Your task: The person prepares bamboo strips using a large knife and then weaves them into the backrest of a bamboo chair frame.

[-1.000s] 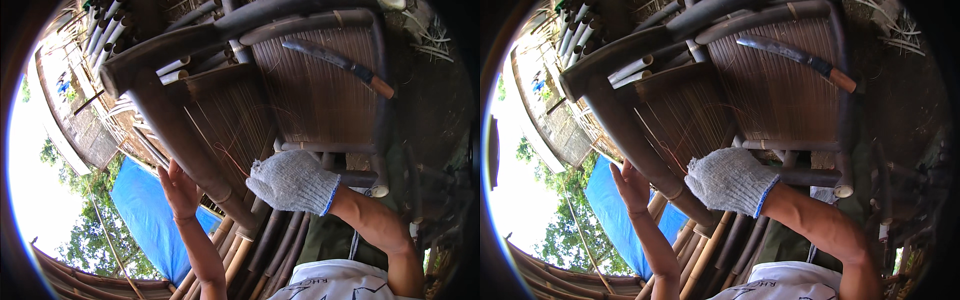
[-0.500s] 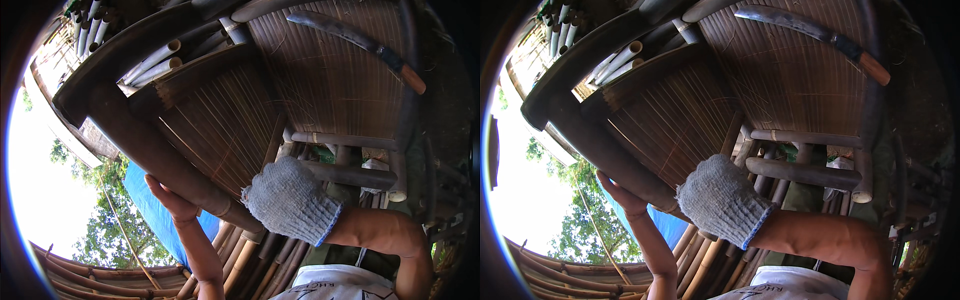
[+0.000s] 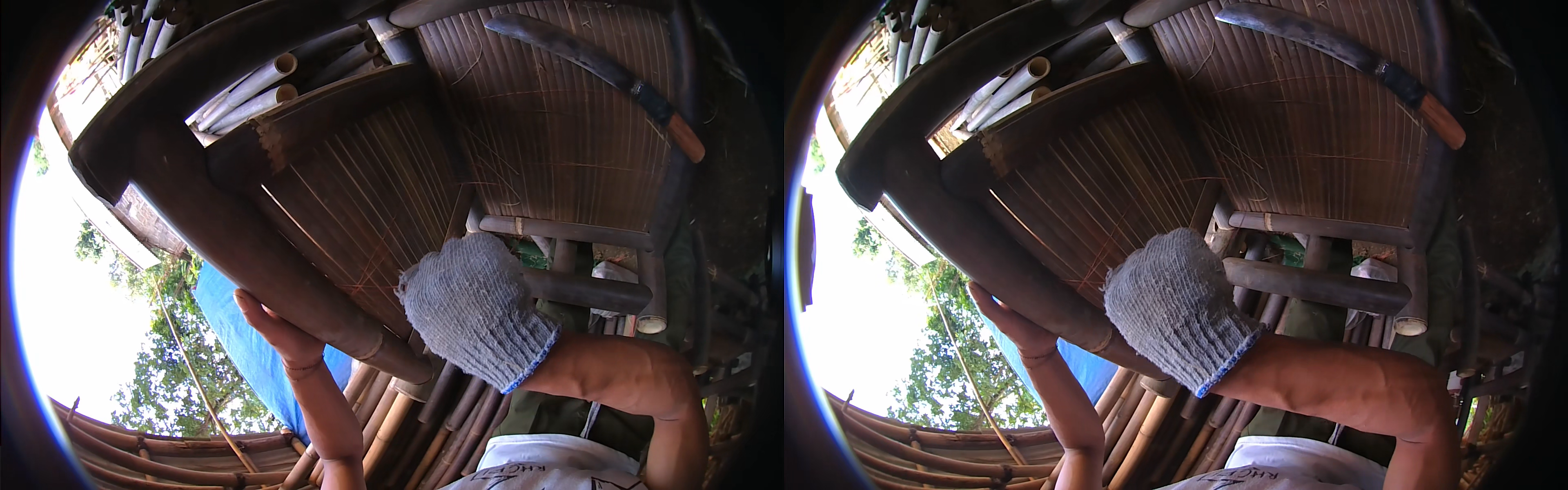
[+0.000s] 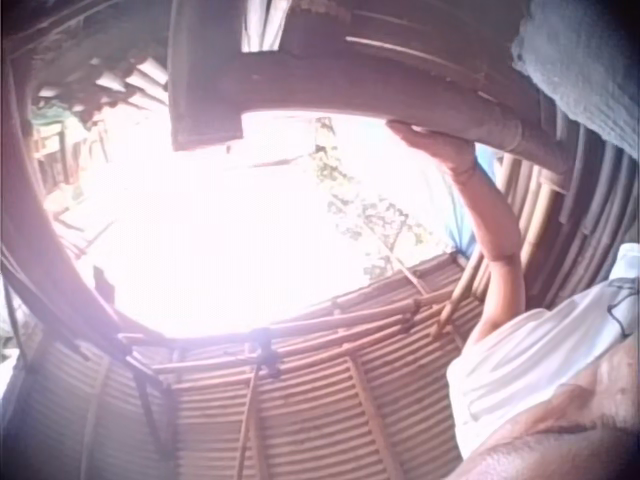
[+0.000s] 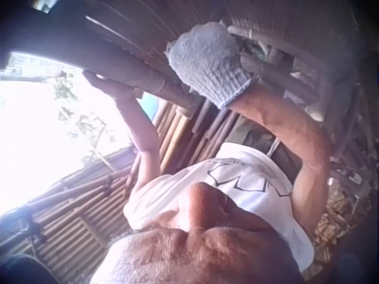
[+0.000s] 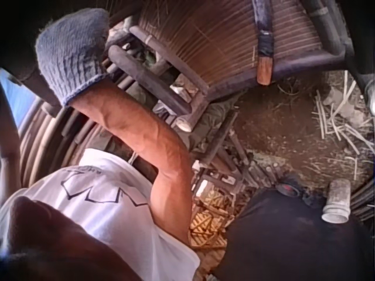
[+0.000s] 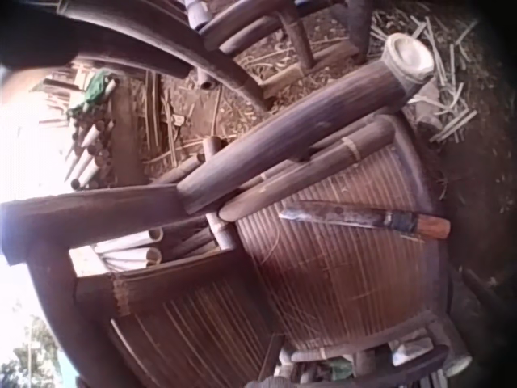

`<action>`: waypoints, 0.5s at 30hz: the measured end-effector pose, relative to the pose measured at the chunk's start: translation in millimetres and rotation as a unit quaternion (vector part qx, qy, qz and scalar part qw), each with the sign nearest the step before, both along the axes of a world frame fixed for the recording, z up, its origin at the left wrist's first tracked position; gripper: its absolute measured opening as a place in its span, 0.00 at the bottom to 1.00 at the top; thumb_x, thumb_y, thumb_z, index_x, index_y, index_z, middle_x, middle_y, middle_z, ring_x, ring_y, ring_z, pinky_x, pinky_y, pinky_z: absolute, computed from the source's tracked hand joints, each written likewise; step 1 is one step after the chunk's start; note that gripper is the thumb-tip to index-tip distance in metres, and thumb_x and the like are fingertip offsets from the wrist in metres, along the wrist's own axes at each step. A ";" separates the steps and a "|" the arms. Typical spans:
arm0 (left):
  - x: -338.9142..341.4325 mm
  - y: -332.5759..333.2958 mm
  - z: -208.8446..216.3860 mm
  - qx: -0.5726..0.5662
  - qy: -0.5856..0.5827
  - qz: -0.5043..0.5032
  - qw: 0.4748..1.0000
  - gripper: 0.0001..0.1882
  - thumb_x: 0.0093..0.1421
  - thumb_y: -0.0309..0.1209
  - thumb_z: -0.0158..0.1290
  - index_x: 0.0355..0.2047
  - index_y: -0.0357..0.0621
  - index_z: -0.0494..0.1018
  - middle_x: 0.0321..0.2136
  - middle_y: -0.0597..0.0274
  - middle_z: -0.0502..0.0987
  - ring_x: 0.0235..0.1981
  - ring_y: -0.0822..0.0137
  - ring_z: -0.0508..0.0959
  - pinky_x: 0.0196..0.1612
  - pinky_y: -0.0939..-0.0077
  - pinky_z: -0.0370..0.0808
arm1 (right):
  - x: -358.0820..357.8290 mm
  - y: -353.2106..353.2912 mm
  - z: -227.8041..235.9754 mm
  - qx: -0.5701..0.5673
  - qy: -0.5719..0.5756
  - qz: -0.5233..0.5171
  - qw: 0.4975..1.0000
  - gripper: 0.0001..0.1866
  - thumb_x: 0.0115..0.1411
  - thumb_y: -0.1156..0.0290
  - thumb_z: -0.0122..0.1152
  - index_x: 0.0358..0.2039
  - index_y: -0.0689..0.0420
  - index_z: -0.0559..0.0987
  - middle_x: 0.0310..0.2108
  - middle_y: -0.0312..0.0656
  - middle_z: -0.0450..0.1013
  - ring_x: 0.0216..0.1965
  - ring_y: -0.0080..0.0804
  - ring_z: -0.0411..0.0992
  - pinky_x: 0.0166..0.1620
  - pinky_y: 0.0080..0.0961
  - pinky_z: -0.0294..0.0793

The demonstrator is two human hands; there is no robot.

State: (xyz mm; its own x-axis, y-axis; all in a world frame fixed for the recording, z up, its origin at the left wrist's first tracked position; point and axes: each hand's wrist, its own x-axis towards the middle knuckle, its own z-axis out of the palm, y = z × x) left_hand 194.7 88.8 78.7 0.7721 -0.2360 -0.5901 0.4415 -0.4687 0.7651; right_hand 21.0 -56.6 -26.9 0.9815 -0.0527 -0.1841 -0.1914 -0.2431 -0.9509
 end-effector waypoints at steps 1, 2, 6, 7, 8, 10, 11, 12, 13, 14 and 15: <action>-0.5 3.8 2.3 0.033 -0.035 0.021 0.999 0.37 0.70 0.62 0.34 0.63 0.45 0.67 0.56 0.59 0.75 0.55 0.60 0.76 0.60 0.65 0.72 | 1.8 2.2 -2.9 0.005 -0.003 -0.001 1.000 0.14 0.59 0.58 0.61 0.32 0.57 0.83 0.24 0.44 0.78 0.28 0.40 0.78 0.34 0.39 0.76; -3.3 1.9 1.4 0.061 -0.065 0.039 0.995 0.37 0.70 0.61 0.34 0.63 0.44 0.67 0.58 0.59 0.74 0.56 0.60 0.75 0.60 0.64 0.72 | 3.0 2.6 -0.4 0.002 -0.003 -0.002 1.000 0.14 0.59 0.58 0.61 0.32 0.57 0.83 0.23 0.44 0.78 0.28 0.40 0.78 0.34 0.39 0.76; -33.1 -29.6 -17.3 0.153 -0.380 -0.193 0.892 0.42 0.64 0.58 0.49 0.68 0.40 0.59 0.59 0.51 0.70 0.61 0.57 0.71 0.62 0.61 0.68 | 0.3 -6.9 -2.8 -0.018 0.009 -0.015 1.000 0.13 0.59 0.59 0.61 0.33 0.57 0.82 0.23 0.44 0.78 0.27 0.39 0.78 0.32 0.39 0.75; -37.7 -12.9 -8.3 0.128 -0.405 -0.186 0.886 0.37 0.58 0.46 0.59 0.64 0.40 0.65 0.64 0.45 0.61 0.66 0.49 0.64 0.65 0.55 0.65 | 5.2 -2.1 -2.4 -0.010 -0.001 -0.010 1.000 0.13 0.59 0.59 0.61 0.33 0.57 0.82 0.23 0.43 0.78 0.27 0.39 0.78 0.32 0.39 0.75; -36.6 -19.8 -11.7 0.162 -0.451 -0.305 0.823 0.33 0.59 0.42 0.59 0.61 0.40 0.68 0.65 0.45 0.58 0.68 0.48 0.60 0.66 0.54 0.63 | 3.5 -5.8 -2.8 -0.019 0.008 -0.015 1.000 0.13 0.60 0.59 0.61 0.34 0.57 0.82 0.22 0.43 0.78 0.27 0.39 0.78 0.32 0.38 0.75; -35.5 -36.3 -17.7 0.209 -0.493 -0.451 0.714 0.25 0.57 0.35 0.60 0.55 0.42 0.74 0.68 0.45 0.52 0.70 0.46 0.55 0.68 0.53 0.60 | -2.7 -14.2 -5.3 -0.036 0.028 -0.022 0.999 0.13 0.60 0.60 0.61 0.34 0.56 0.82 0.22 0.43 0.77 0.26 0.38 0.78 0.31 0.38 0.75; -35.7 -33.9 -11.8 0.247 -0.500 -0.481 0.676 0.21 0.55 0.32 0.60 0.50 0.44 0.77 0.69 0.44 0.48 0.71 0.44 0.53 0.68 0.52 0.60 | 1.1 -12.6 -4.8 -0.033 0.019 -0.024 0.999 0.12 0.60 0.60 0.61 0.35 0.56 0.82 0.22 0.43 0.77 0.26 0.38 0.78 0.30 0.38 0.75; -36.2 -31.3 -6.8 0.279 -0.507 -0.509 0.637 0.18 0.53 0.29 0.61 0.45 0.46 0.81 0.70 0.43 0.45 0.72 0.42 0.51 0.69 0.51 0.59 | 2.8 -10.6 -4.1 -0.026 0.015 -0.023 0.999 0.12 0.60 0.60 0.62 0.35 0.56 0.82 0.22 0.43 0.77 0.26 0.38 0.78 0.30 0.38 0.75; -37.0 -26.7 -3.6 0.307 -0.501 -0.499 0.638 0.15 0.51 0.28 0.61 0.41 0.49 0.82 0.70 0.43 0.43 0.72 0.39 0.49 0.69 0.49 0.59 | 2.9 -10.1 -4.9 -0.019 0.011 -0.026 0.999 0.12 0.60 0.60 0.62 0.35 0.56 0.82 0.22 0.43 0.77 0.26 0.38 0.78 0.30 0.38 0.75; -38.7 -26.8 -4.4 0.317 -0.492 -0.487 0.648 0.14 0.49 0.27 0.61 0.38 0.50 0.83 0.70 0.42 0.42 0.72 0.37 0.48 0.69 0.47 0.59 | 2.6 -11.0 -3.9 -0.018 0.012 -0.029 0.999 0.12 0.60 0.61 0.62 0.36 0.56 0.82 0.21 0.42 0.77 0.26 0.38 0.77 0.29 0.38 0.75; -40.2 -27.3 -4.9 0.328 -0.483 -0.476 0.658 0.13 0.48 0.25 0.61 0.35 0.52 0.84 0.70 0.42 0.41 0.72 0.35 0.48 0.68 0.46 0.59 | 2.8 -12.5 -3.7 -0.015 0.014 -0.036 0.999 0.12 0.60 0.61 0.62 0.36 0.56 0.82 0.21 0.42 0.77 0.25 0.37 0.77 0.29 0.38 0.75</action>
State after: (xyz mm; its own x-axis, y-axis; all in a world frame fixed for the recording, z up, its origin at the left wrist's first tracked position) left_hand 154.5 61.5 73.8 0.5481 -0.8232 -0.1479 -0.8346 -0.5500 -0.0315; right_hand 23.8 -69.1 -30.6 0.9693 -0.1283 -0.2096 -0.2365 -0.2555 -0.9374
